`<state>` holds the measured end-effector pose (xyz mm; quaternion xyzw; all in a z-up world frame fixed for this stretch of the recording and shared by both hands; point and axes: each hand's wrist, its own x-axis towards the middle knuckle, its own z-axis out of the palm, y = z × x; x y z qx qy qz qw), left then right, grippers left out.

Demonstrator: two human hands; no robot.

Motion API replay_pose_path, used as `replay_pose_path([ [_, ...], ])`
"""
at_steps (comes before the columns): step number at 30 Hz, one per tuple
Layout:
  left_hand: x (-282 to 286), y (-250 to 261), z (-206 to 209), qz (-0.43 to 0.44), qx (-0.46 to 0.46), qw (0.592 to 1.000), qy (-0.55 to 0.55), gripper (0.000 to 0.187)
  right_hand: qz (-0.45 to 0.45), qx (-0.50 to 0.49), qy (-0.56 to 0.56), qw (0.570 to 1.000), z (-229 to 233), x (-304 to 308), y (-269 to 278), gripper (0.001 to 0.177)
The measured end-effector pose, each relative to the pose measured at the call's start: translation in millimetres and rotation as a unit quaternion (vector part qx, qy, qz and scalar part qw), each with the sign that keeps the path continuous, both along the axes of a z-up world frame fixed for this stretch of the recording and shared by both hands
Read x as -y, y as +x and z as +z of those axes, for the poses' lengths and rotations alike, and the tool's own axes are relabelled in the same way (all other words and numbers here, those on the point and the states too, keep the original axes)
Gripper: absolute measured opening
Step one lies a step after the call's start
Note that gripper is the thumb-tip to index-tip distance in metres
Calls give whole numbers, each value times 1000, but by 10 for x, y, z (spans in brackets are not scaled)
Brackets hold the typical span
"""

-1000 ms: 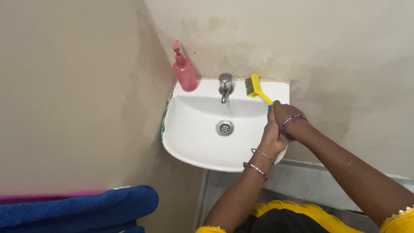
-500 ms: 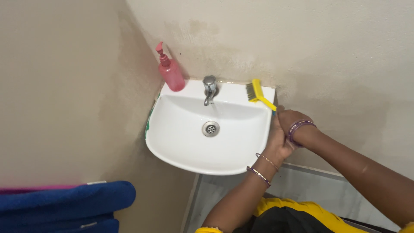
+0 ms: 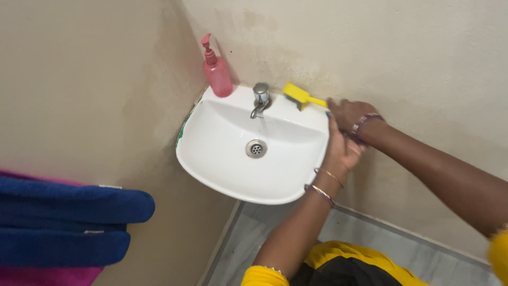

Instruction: The person scrubs a white wall-mounted sink with a yellow brush under running water, focusing on the basin and drain area. They rinse the brush and briefly wipe the faucet before continuing to scrub the basin.

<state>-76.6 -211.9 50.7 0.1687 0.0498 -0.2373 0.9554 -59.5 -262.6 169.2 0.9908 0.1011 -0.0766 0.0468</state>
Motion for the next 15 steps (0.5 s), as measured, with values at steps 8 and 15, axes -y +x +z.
replay_pose_path([
  [8,50,240,162,17,63,993,96,90,-104,-93,85,987,41,8,298,52],
  [15,528,-242,127,-62,55,992,92,90,-108,-109,47,987,-52,601,-38,60],
])
